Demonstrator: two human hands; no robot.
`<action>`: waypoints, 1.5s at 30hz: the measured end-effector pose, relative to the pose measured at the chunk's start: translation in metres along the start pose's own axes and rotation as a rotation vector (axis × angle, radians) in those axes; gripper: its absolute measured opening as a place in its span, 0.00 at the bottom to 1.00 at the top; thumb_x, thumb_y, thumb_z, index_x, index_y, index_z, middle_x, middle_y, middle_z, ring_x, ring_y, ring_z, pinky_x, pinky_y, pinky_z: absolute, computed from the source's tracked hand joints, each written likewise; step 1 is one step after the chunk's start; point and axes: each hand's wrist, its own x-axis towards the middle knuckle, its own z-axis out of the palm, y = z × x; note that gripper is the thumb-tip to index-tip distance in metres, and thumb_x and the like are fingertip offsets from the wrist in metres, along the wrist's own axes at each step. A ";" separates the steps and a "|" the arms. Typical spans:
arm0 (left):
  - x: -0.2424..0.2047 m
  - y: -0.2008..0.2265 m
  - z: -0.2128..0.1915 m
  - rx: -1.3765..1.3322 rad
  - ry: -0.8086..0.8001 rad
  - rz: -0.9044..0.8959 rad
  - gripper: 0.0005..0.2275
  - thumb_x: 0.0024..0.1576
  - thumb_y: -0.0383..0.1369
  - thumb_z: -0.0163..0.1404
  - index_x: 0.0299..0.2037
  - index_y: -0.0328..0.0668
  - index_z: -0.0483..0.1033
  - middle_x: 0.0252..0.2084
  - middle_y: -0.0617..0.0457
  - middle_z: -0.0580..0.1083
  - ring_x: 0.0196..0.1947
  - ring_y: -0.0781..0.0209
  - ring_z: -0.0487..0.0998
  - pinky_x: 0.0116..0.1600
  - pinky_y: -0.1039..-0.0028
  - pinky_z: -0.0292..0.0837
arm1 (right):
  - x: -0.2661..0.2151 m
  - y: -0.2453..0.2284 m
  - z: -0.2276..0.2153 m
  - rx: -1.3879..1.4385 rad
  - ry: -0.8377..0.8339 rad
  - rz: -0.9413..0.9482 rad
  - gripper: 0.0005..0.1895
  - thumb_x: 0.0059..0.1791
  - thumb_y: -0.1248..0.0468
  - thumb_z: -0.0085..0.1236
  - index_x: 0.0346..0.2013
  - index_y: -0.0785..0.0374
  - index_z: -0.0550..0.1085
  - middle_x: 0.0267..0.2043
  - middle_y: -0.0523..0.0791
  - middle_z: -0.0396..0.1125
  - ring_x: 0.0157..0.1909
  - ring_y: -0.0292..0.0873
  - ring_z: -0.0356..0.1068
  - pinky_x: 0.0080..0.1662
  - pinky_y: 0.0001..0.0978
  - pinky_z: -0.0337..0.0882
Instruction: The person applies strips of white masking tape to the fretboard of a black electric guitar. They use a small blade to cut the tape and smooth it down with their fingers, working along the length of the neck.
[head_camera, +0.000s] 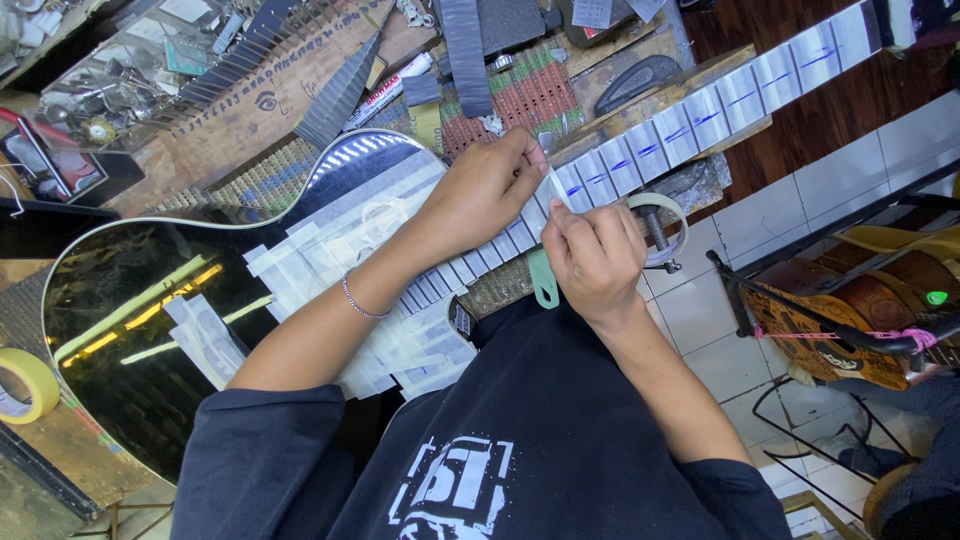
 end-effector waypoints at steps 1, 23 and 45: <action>0.000 0.000 0.000 0.001 -0.001 -0.004 0.05 0.53 0.28 0.42 0.33 0.33 0.68 0.19 0.45 0.73 0.19 0.46 0.74 0.26 0.64 0.67 | 0.002 -0.001 0.000 0.004 -0.004 0.009 0.07 0.42 0.76 0.56 0.21 0.65 0.72 0.18 0.42 0.52 0.17 0.42 0.58 0.23 0.30 0.61; 0.000 0.002 0.000 0.010 -0.008 -0.005 0.05 0.54 0.29 0.41 0.34 0.33 0.67 0.20 0.44 0.72 0.21 0.42 0.74 0.26 0.61 0.67 | 0.000 0.005 0.001 0.065 0.010 0.008 0.07 0.41 0.77 0.56 0.21 0.65 0.73 0.18 0.42 0.53 0.17 0.42 0.60 0.22 0.30 0.62; 0.002 0.000 0.000 0.007 -0.008 -0.007 0.05 0.55 0.28 0.41 0.33 0.33 0.67 0.20 0.44 0.72 0.22 0.41 0.74 0.25 0.62 0.66 | -0.002 0.007 0.001 0.079 -0.024 0.053 0.05 0.42 0.75 0.57 0.23 0.64 0.74 0.19 0.42 0.54 0.18 0.42 0.60 0.23 0.30 0.63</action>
